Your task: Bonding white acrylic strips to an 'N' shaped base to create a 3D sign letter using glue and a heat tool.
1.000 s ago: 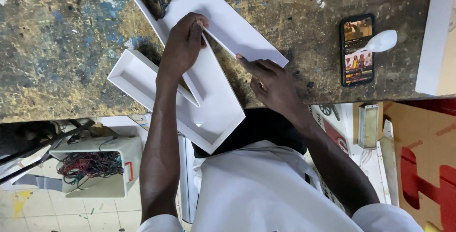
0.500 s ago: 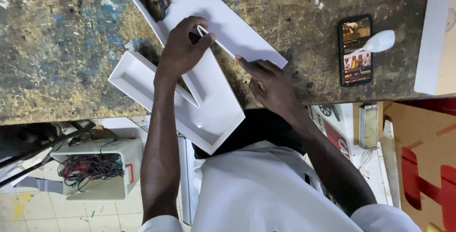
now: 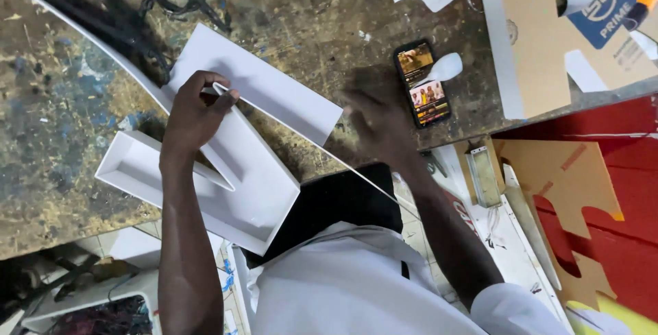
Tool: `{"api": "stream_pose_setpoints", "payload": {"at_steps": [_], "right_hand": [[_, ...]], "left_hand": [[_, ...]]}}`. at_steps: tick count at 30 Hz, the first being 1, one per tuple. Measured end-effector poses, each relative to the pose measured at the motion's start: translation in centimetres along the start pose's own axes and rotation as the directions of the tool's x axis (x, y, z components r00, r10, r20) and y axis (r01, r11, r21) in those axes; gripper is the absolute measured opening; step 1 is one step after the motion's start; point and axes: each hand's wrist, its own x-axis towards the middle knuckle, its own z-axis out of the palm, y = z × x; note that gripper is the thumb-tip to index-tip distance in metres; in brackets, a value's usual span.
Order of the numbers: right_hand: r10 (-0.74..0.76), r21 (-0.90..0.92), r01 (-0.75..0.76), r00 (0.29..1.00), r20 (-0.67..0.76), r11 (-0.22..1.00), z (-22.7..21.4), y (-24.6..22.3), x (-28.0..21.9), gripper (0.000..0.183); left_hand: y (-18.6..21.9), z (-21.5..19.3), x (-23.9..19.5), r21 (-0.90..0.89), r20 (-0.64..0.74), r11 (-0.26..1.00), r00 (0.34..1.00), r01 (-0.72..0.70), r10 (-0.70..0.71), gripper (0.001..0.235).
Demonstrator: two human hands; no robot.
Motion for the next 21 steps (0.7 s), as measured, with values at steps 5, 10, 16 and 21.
{"api": "stream_pose_setpoints", "payload": {"at_steps": [5,10,16,21], "right_hand": [[0.042,-0.156,-0.091,0.955,-0.294,0.984,-8.1,8.9,-3.0,0.047],[-0.029,-0.324,-0.026,0.986,-0.164,0.946,-11.3,13.0,-3.4,0.059],[0.205,-0.313,-0.246,0.966,-0.158,0.918,-9.4,17.5,-4.8,0.046],[0.305,0.044,-0.302,0.939,-0.16,0.952,-10.2,14.2,-4.8,0.043]], "left_hand": [[0.8,0.1,-0.3,-0.015,-0.026,1.0,0.999,0.023,-0.024,0.045],[-0.6,0.2,-0.2,-0.088,-0.036,0.996,0.999,-0.031,0.028,0.038],[-2.9,0.7,1.1,-0.11,-0.083,0.991,0.995,-0.07,0.061,0.033],[-1.7,0.8,0.5,-0.048,-0.08,0.996,0.995,-0.069,0.065,0.035]]}}
